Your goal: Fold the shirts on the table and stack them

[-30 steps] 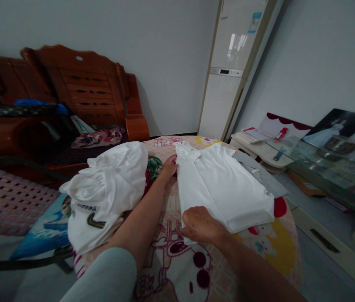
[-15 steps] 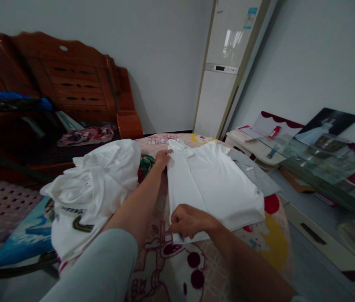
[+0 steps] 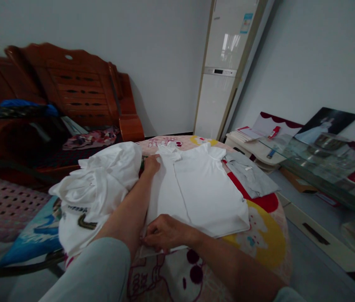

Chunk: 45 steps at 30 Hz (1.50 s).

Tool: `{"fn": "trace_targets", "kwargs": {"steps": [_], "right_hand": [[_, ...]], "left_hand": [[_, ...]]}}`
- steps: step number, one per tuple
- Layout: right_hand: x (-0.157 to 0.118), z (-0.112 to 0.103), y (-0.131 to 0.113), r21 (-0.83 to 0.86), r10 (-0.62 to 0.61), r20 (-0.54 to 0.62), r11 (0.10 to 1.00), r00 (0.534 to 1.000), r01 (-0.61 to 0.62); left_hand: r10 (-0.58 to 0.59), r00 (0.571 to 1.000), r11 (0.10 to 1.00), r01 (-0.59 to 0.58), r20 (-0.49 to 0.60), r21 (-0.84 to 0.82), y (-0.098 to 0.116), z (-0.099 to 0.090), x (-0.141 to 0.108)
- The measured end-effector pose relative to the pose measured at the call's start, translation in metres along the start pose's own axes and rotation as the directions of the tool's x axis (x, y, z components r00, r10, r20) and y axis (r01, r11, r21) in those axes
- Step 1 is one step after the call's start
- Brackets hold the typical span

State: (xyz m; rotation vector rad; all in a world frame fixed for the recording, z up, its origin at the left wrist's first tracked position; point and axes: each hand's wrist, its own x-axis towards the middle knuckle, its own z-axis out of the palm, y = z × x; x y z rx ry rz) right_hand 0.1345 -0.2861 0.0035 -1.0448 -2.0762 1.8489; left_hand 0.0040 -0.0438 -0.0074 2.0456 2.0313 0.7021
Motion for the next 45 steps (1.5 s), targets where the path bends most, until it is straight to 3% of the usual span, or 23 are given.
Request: {"fn": "trace_targets", "kwargs": {"steps": [5, 8, 9, 11, 13, 14, 16, 18, 22, 25, 29, 31, 34, 36, 42, 45], "right_hand": [[-0.006, -0.011, 0.003, 0.032, 0.006, 0.031, 0.999, 0.999, -0.007], [-0.013, -0.030, -0.001, -0.115, 0.057, -0.170, 0.990, 0.984, -0.078], [-0.017, -0.037, -0.002, -0.199, 0.068, -0.290, 0.972, 0.955, -0.129], [-0.024, -0.053, -0.002, -0.372, 0.045, -0.528, 0.885, 0.848, -0.279], [-0.032, -0.067, 0.001, -0.488, 0.004, -0.659, 0.759, 0.752, -0.431], [-0.035, -0.072, 0.003, -0.521, 0.006, -0.674, 0.705, 0.738, -0.482], [-0.038, -0.077, 0.007, -0.555, 0.065, -0.645, 0.646, 0.762, -0.525], [-0.038, -0.077, 0.008, -0.560, 0.140, -0.587, 0.642, 0.798, -0.524], [-0.039, -0.071, -0.002, -0.474, 0.262, -0.513, 0.707, 0.817, -0.524], [-0.041, -0.070, -0.009, -0.413, 0.284, -0.494, 0.755, 0.822, -0.509], [-0.042, -0.073, -0.004, -0.358, 0.282, -0.455, 0.810, 0.845, -0.464], [-0.041, -0.074, 0.001, -0.336, 0.276, -0.449, 0.829, 0.850, -0.446], [-0.040, -0.075, 0.007, -0.331, 0.283, -0.440, 0.831, 0.852, -0.447], [-0.040, -0.074, 0.008, -0.340, 0.291, -0.426, 0.826, 0.857, -0.450], [-0.046, -0.079, 0.008, -0.260, 0.296, -0.365, 0.878, 0.882, -0.402], [-0.050, -0.083, 0.008, -0.212, 0.338, -0.340, 0.882, 0.877, -0.422]], "left_hand": [[0.146, 0.989, 0.986, -0.142, -0.039, 0.093, 0.021, -0.012, -0.015], [0.207, 0.978, 0.976, -0.208, 0.028, 0.057, 0.034, -0.008, -0.023], [0.215, 0.976, 0.975, -0.217, 0.046, 0.056, 0.039, -0.005, -0.024], [0.220, 0.974, 0.973, -0.223, 0.063, 0.053, 0.048, 0.002, -0.024], [0.215, 0.974, 0.974, -0.219, 0.064, 0.056, 0.056, 0.009, -0.022], [0.213, 0.975, 0.974, -0.217, 0.062, 0.067, 0.060, 0.012, -0.020], [0.202, 0.978, 0.972, -0.208, 0.058, 0.112, 0.066, 0.018, -0.017], [0.186, 0.981, 0.968, -0.192, 0.055, 0.164, 0.071, 0.024, -0.015], [0.146, 0.988, 0.973, -0.151, 0.045, 0.174, 0.074, 0.031, -0.011], [0.107, 0.994, 0.981, -0.111, 0.031, 0.161, 0.075, 0.028, -0.010], [0.079, 0.993, 0.988, -0.066, -0.090, 0.138, 0.080, 0.024, -0.009], [0.096, 0.988, 0.990, -0.082, -0.118, 0.114, 0.082, 0.026, -0.009], [0.150, 0.988, 0.987, -0.148, -0.021, 0.069, 0.078, 0.031, -0.009], [0.183, 0.983, 0.982, -0.184, 0.026, 0.037, 0.070, 0.032, -0.009], [0.249, 0.968, 0.968, -0.249, -0.004, 0.029, 0.042, 0.027, -0.017], [0.306, 0.950, 0.949, -0.309, 0.053, 0.055, 0.036, 0.029, -0.025]]}}
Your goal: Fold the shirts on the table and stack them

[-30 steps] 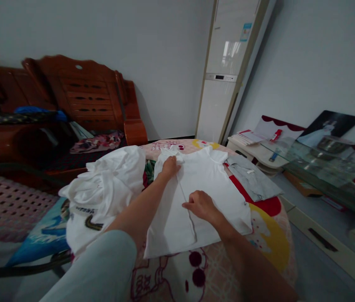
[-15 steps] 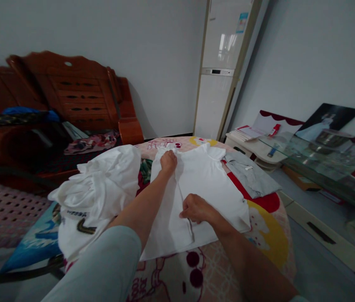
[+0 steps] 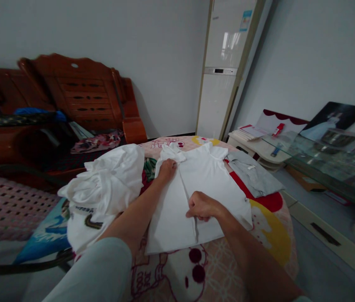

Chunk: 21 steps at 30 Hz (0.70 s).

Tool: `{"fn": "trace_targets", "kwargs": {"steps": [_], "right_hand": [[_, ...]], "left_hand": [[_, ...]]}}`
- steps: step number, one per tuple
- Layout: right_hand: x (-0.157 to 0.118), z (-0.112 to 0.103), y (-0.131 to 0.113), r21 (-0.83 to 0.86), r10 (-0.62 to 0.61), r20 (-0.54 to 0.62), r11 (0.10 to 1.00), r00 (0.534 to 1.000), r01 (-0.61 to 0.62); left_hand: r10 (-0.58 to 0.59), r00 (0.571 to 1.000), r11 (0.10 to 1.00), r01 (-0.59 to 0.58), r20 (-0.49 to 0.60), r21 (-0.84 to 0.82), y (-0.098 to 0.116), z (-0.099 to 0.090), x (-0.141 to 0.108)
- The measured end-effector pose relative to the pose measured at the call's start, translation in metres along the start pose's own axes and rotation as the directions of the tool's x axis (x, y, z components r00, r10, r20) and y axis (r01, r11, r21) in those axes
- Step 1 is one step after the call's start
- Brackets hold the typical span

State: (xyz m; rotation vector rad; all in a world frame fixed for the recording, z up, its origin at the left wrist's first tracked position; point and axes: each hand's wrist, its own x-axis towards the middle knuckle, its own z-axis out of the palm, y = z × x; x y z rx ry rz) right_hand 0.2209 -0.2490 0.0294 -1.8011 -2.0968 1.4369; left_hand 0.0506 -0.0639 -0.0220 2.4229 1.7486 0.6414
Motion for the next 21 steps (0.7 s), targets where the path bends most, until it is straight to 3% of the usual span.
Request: {"fn": "trace_targets", "kwargs": {"steps": [3, 9, 12, 15, 19, 21], "right_hand": [[-0.001, -0.003, 0.002, -0.093, 0.012, -0.020, 0.996, 1.000, -0.014], [0.001, -0.001, 0.002, -0.206, -0.018, -0.023, 0.978, 1.000, 0.012], [0.002, -0.001, 0.003, -0.183, -0.023, -0.025, 0.983, 0.999, 0.019], [0.002, -0.005, 0.008, -0.128, -0.037, -0.077, 0.991, 0.996, 0.027], [0.003, -0.023, 0.024, 0.009, -0.015, -0.271, 1.000, 0.962, 0.018], [0.003, -0.034, 0.035, 0.067, 0.041, -0.384, 0.998, 0.923, -0.017]], "left_hand": [[0.076, 0.993, 0.997, -0.078, 0.089, 0.022, 0.004, 0.004, -0.007], [0.059, 0.982, 0.996, -0.069, 0.179, 0.049, 0.010, 0.005, -0.023], [0.042, 0.958, 0.997, -0.057, 0.283, 0.047, 0.012, -0.006, -0.014], [0.068, 0.914, 0.996, -0.089, 0.400, 0.032, 0.027, -0.021, 0.002], [0.191, 0.950, 0.981, -0.190, 0.246, -0.030, 0.068, -0.016, 0.003], [0.216, 0.940, 0.975, -0.220, 0.262, -0.015, 0.086, -0.001, -0.009]]}}
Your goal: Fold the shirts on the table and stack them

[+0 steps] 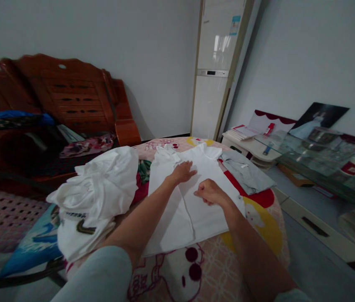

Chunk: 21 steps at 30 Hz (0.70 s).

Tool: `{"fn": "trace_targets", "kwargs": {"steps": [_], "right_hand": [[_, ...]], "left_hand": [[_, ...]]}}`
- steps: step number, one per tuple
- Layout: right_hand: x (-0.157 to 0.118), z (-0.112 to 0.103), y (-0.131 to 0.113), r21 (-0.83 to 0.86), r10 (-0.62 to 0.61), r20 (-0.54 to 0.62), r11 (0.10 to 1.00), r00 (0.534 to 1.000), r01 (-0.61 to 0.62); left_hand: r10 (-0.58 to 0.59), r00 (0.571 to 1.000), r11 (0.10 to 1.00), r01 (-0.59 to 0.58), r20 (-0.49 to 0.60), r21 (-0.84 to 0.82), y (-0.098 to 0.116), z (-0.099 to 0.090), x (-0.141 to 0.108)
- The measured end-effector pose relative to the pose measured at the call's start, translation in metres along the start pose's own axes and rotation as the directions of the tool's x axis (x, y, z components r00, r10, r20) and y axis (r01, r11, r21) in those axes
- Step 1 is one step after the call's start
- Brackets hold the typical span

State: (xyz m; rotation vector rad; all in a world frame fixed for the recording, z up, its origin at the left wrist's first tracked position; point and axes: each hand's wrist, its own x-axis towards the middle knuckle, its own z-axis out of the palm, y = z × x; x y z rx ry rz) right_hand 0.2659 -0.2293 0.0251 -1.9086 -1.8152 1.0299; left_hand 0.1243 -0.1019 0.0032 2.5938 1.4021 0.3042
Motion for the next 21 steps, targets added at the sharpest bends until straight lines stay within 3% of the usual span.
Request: {"fn": "trace_targets", "kwargs": {"steps": [5, 7, 10, 12, 15, 21], "right_hand": [[0.005, -0.034, 0.030, -0.089, 0.116, -0.267, 0.985, 0.957, -0.144], [0.003, -0.050, 0.043, -0.161, 0.143, -0.350, 0.964, 0.926, -0.210], [-0.002, -0.069, 0.061, -0.284, 0.173, -0.530, 0.887, 0.831, -0.365], [-0.005, -0.077, 0.073, -0.341, 0.196, -0.588, 0.820, 0.785, -0.460], [-0.008, -0.083, 0.087, -0.402, 0.246, -0.533, 0.768, 0.809, -0.498], [-0.012, -0.089, 0.095, -0.505, 0.241, -0.381, 0.754, 0.893, -0.419]], "left_hand": [[0.009, 0.997, 0.994, -0.002, -0.071, 0.108, 0.019, 0.039, -0.016], [0.015, 0.997, 0.993, -0.007, -0.074, 0.114, 0.017, 0.043, -0.018], [0.024, 0.997, 0.994, -0.016, -0.073, 0.109, 0.014, 0.042, -0.017], [0.023, 0.997, 0.994, -0.015, -0.076, 0.105, 0.014, 0.040, -0.016], [0.024, 0.997, 0.995, -0.015, -0.080, 0.100, 0.014, 0.040, -0.015], [0.028, 0.995, 0.996, -0.019, -0.095, 0.092, 0.014, 0.040, -0.016]]}}
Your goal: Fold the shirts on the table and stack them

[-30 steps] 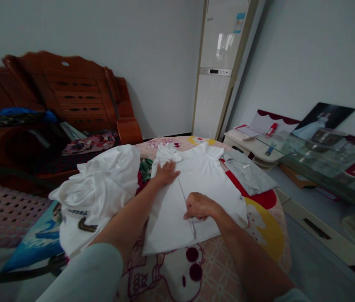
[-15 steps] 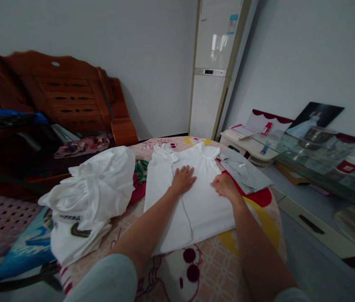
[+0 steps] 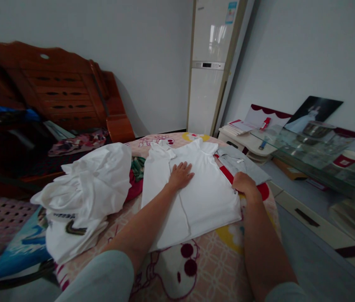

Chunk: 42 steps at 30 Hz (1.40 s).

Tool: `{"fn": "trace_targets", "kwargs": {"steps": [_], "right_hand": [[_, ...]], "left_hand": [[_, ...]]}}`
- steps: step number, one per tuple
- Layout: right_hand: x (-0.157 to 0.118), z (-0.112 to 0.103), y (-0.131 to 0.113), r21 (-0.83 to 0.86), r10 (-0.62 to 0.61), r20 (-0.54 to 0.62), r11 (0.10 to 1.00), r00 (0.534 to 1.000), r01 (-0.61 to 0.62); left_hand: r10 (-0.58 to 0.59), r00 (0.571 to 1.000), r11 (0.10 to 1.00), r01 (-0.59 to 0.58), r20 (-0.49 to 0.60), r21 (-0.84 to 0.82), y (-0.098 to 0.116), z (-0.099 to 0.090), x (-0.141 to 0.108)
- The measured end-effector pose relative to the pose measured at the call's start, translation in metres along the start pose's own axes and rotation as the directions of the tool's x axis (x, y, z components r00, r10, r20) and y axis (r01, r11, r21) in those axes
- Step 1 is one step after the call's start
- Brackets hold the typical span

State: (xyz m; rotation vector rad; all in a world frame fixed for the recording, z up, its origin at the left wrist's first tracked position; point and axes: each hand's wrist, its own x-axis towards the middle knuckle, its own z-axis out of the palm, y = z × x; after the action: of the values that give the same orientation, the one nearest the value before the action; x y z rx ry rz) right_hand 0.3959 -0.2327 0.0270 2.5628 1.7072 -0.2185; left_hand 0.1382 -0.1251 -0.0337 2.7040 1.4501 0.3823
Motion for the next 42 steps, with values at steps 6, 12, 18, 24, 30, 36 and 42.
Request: {"fn": "trace_targets", "kwargs": {"steps": [6, 12, 18, 24, 30, 36, 42], "right_hand": [[-0.016, -0.011, 0.007, 0.300, -0.036, 0.328, 0.951, 0.944, -0.068], [-0.024, -0.013, 0.012, 0.330, 0.002, 0.354, 0.935, 0.935, -0.127], [-0.016, -0.006, 0.007, 0.421, -0.063, 0.162, 0.907, 0.985, -0.011], [-0.016, -0.009, -0.019, 0.514, -0.207, -0.066, 0.832, 0.976, 0.211], [-0.037, -0.010, -0.077, 0.648, -0.448, 0.084, 0.703, 0.890, 0.293], [-0.040, -0.003, -0.095, 0.537, -0.592, 0.164, 0.725, 0.789, 0.432], [-0.032, 0.001, -0.088, 0.524, -0.673, 0.163, 0.678, 0.722, 0.515]], "left_hand": [[0.010, 1.000, 1.000, -0.010, -0.001, 0.004, 0.000, -0.001, 0.000], [0.003, 1.000, 1.000, -0.003, -0.018, -0.005, -0.001, 0.000, 0.000], [-0.002, 1.000, 1.000, 0.002, 0.004, 0.006, 0.000, -0.003, 0.001], [-0.009, 1.000, 1.000, 0.009, 0.006, 0.003, 0.000, -0.002, -0.001], [-0.097, 0.995, 0.979, 0.093, -0.009, -0.183, 0.006, -0.006, 0.023], [0.159, 0.985, 0.940, -0.172, -0.066, -0.296, 0.048, -0.012, 0.079], [0.222, 0.966, 0.974, -0.215, 0.130, -0.068, 0.079, -0.002, 0.115]]}}
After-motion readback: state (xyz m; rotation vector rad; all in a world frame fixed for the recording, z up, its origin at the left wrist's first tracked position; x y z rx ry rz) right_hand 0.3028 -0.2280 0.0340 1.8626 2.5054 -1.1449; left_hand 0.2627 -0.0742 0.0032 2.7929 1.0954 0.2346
